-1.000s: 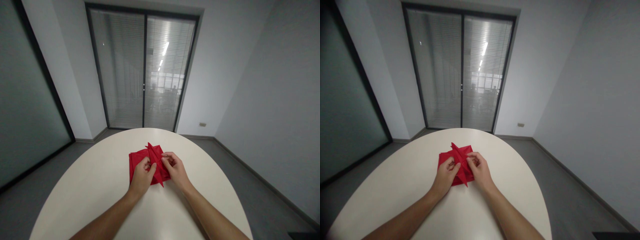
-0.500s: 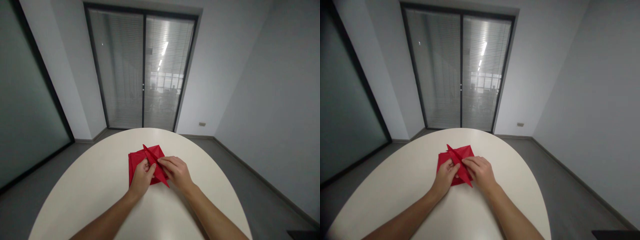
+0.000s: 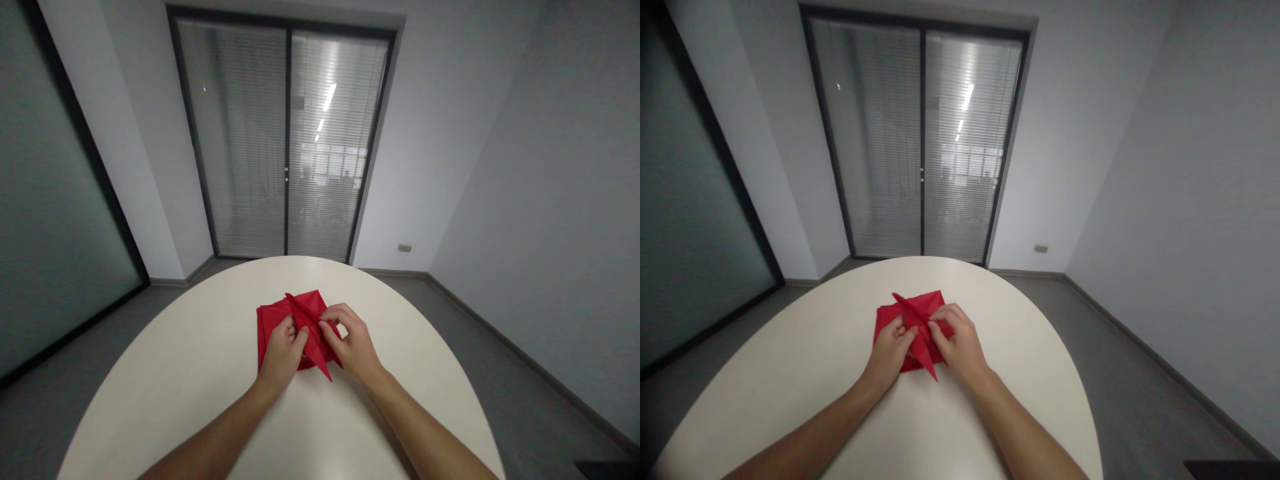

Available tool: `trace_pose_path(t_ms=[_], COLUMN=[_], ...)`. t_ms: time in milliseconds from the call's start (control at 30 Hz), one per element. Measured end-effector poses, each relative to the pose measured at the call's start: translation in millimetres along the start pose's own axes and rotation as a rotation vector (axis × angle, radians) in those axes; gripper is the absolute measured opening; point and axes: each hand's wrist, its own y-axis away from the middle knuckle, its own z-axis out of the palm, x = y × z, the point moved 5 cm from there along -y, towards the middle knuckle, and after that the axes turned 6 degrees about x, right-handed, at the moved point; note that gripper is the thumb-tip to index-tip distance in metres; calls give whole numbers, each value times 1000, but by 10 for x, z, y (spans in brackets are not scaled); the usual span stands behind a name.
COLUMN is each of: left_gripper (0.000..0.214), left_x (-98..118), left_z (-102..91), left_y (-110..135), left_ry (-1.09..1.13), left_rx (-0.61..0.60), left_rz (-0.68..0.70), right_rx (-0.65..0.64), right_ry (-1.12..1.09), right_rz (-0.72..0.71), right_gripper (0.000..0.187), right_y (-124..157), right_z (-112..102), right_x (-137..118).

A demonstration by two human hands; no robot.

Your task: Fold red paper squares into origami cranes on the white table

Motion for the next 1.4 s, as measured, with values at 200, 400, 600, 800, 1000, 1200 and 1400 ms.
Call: trace_pose_path(t_ms=[200, 400, 600, 800, 1000, 1200, 1400], left_gripper=[18, 33, 34, 38, 31, 21, 22], left_x=[-82, -51, -21, 10, 103, 159, 148], left_z=[-52, -42, -40, -2, 23, 43, -24], left_y=[-39, 6, 67, 85, 65, 42, 14], left_ry=[-10, -4, 60, 116, 58, 34, 3], left_rx=[61, 74, 27, -48, -43, -33, 89], left_rz=[-2, 47, 0, -19, 66, 131, 118], right_rx=[29, 59, 70, 53, 6, -72, -79], right_ry=[-58, 11, -115, -257, -222, -178, -9], right_rz=[170, 207, 268, 307, 264, 206, 94], right_gripper=[15, 14, 12, 20, 21, 23, 17], right_y=[13, 41, 65, 57, 30, 62, 64], right_z=[-9, -5, 20, 33, 56, 123, 89], right_x=[74, 62, 151, 243, 197, 85, -25])
